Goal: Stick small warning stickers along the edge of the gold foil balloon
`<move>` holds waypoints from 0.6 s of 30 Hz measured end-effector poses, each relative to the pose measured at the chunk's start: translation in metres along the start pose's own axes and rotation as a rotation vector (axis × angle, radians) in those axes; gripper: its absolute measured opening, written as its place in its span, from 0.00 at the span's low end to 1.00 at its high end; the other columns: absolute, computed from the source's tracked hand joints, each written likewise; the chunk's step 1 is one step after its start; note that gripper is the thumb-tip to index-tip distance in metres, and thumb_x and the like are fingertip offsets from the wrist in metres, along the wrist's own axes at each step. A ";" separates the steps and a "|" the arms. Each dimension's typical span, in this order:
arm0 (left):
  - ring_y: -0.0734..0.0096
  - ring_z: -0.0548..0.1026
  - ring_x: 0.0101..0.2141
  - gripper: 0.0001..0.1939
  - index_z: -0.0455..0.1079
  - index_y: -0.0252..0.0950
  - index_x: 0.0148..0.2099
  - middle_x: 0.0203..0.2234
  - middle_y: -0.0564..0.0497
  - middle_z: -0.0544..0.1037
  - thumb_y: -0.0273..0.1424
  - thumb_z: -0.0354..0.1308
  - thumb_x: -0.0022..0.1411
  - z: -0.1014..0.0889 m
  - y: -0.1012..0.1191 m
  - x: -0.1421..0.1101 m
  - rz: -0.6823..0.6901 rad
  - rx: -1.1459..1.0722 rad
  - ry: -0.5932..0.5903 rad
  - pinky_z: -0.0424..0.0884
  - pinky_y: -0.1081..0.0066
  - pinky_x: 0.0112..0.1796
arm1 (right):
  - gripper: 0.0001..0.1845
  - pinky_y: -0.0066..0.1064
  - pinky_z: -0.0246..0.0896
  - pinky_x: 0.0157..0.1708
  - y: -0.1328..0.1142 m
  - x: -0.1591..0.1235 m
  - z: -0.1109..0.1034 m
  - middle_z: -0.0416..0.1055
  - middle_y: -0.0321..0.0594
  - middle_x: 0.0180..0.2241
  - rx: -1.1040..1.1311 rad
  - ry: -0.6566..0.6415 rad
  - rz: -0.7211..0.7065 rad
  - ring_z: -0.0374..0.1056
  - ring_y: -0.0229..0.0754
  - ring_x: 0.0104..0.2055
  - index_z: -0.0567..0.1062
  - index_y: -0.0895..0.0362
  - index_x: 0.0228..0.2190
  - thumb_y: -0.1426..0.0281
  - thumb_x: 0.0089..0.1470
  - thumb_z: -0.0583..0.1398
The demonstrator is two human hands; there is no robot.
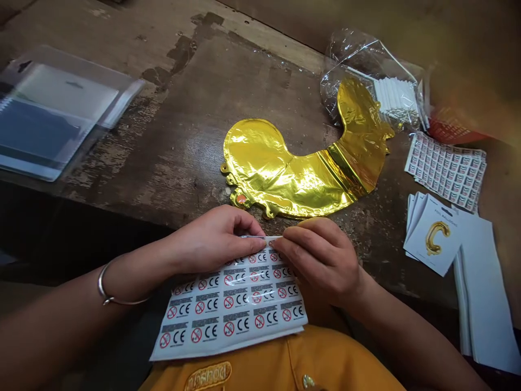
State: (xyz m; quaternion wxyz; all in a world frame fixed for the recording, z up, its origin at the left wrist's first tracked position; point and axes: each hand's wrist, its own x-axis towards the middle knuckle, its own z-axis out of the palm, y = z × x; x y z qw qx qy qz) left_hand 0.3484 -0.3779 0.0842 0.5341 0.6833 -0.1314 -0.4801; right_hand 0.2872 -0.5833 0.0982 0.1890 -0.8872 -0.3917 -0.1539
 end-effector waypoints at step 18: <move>0.55 0.65 0.59 0.09 0.71 0.31 0.39 0.57 0.38 0.69 0.21 0.49 0.64 -0.013 -0.028 -0.007 0.624 1.207 0.364 0.52 0.48 0.62 | 0.06 0.37 0.60 0.39 0.049 0.062 0.046 0.71 0.38 0.28 0.333 0.099 0.756 0.65 0.41 0.36 0.73 0.56 0.24 0.70 0.51 0.62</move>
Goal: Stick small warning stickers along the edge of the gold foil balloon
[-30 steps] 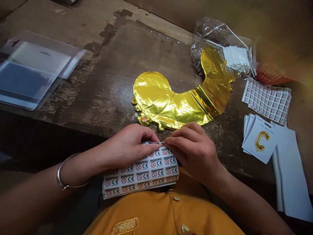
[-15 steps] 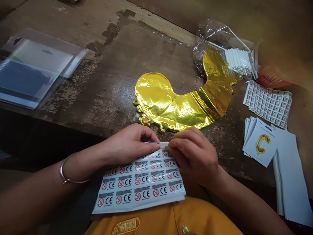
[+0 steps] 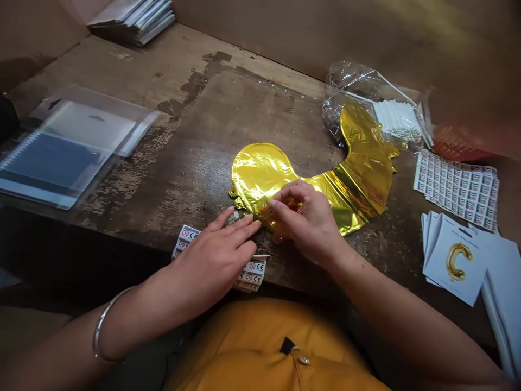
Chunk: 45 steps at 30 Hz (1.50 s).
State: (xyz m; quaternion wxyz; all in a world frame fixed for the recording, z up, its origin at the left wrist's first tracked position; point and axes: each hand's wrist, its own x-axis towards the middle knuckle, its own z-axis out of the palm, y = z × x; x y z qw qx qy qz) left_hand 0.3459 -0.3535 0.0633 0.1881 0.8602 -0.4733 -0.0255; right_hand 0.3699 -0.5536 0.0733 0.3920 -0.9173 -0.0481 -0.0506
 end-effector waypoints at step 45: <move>0.58 0.70 0.56 0.08 0.70 0.32 0.39 0.53 0.41 0.75 0.23 0.50 0.63 0.007 -0.003 0.003 -0.043 -0.095 0.053 0.49 0.47 0.63 | 0.08 0.39 0.62 0.37 0.018 -0.002 0.011 0.70 0.47 0.34 -0.504 0.171 -0.180 0.63 0.47 0.37 0.70 0.57 0.36 0.76 0.56 0.53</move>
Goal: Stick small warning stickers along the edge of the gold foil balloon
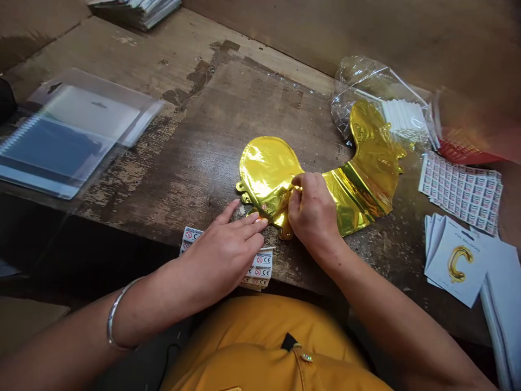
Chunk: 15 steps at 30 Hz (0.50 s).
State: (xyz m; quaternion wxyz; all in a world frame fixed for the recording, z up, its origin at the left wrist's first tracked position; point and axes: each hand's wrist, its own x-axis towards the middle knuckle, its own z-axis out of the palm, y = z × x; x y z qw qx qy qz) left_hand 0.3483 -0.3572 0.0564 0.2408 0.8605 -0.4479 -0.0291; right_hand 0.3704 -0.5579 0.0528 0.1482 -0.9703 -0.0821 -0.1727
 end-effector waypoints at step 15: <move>0.53 0.68 0.52 0.07 0.70 0.33 0.34 0.49 0.40 0.70 0.25 0.51 0.63 -0.016 0.006 -0.018 -0.107 0.078 0.075 0.67 0.53 0.53 | 0.07 0.30 0.62 0.33 -0.007 -0.011 -0.010 0.76 0.42 0.30 0.171 -0.228 -0.204 0.69 0.41 0.32 0.78 0.57 0.29 0.73 0.57 0.59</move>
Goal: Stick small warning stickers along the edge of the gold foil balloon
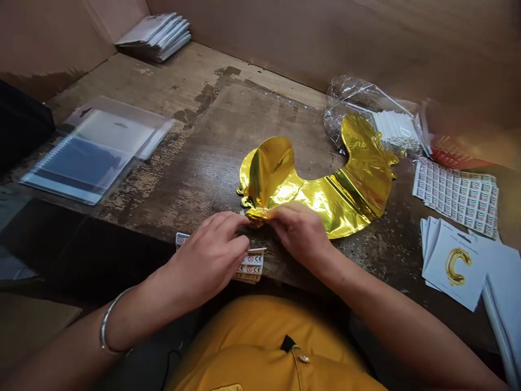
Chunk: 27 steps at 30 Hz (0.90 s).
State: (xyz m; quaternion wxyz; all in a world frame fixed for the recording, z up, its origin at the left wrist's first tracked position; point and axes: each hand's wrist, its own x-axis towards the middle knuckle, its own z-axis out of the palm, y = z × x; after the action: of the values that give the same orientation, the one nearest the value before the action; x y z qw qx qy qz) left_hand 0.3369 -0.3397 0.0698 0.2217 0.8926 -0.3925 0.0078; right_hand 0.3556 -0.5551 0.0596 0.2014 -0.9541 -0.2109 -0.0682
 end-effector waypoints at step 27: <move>0.56 0.69 0.51 0.09 0.68 0.35 0.33 0.49 0.41 0.71 0.28 0.49 0.65 0.007 -0.014 0.049 0.222 -0.142 -0.197 0.68 0.55 0.50 | 0.10 0.35 0.66 0.37 0.045 -0.003 -0.046 0.78 0.40 0.32 0.193 0.155 0.398 0.72 0.43 0.35 0.79 0.56 0.33 0.75 0.49 0.58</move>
State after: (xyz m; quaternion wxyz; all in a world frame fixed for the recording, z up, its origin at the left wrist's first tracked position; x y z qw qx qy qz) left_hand 0.3796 -0.3680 0.0667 0.2424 0.8223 -0.5081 -0.0833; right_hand 0.3699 -0.6129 0.0847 0.3167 -0.9451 -0.0080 -0.0797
